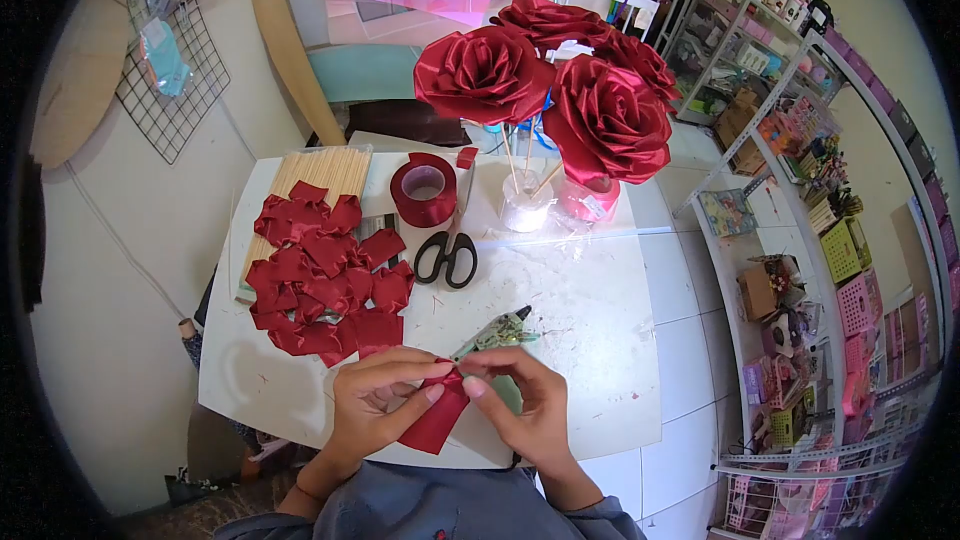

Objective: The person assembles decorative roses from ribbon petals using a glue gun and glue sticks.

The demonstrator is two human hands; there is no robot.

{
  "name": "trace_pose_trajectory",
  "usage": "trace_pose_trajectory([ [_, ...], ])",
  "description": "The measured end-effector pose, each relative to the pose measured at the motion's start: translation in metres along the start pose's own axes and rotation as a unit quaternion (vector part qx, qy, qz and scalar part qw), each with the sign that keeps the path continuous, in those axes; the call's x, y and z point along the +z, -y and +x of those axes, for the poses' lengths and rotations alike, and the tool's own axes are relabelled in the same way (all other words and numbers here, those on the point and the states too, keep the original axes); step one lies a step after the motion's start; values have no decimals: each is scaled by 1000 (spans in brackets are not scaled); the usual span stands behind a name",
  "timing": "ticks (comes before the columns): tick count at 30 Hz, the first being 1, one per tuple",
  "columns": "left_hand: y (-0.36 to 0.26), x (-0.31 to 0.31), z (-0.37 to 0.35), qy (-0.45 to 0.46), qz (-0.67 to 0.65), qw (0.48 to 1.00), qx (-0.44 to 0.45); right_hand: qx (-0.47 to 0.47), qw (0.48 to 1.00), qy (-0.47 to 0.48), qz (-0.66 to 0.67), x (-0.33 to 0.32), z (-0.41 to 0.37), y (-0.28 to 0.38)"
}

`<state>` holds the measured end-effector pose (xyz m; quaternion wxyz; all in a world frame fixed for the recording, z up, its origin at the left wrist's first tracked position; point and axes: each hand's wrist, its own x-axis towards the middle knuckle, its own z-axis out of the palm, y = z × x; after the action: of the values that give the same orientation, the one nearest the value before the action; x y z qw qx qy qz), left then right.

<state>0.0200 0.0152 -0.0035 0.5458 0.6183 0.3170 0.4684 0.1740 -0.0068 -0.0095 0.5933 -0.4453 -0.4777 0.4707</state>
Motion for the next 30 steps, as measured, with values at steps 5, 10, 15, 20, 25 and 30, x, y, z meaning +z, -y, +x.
trace_pose_trajectory([
  [5,2,0,0,13,3,1000,7,-19,995,56,-81,-1,0,-3],
  [10,0,-1,0,28,10,1000,-11,-6,996,38,-83,0,-1,0],
  [15,-4,-5,0,63,53,996,-27,6,997,27,-73,-1,-1,2],
  [20,-4,-5,-1,67,-31,996,-52,-13,998,37,-56,-6,-3,-3],
  [25,3,-10,0,0,-209,978,-21,-31,997,-25,62,3,-5,9],
  [30,9,-10,1,7,-277,960,-39,-156,972,166,-61,-7,0,3],
])
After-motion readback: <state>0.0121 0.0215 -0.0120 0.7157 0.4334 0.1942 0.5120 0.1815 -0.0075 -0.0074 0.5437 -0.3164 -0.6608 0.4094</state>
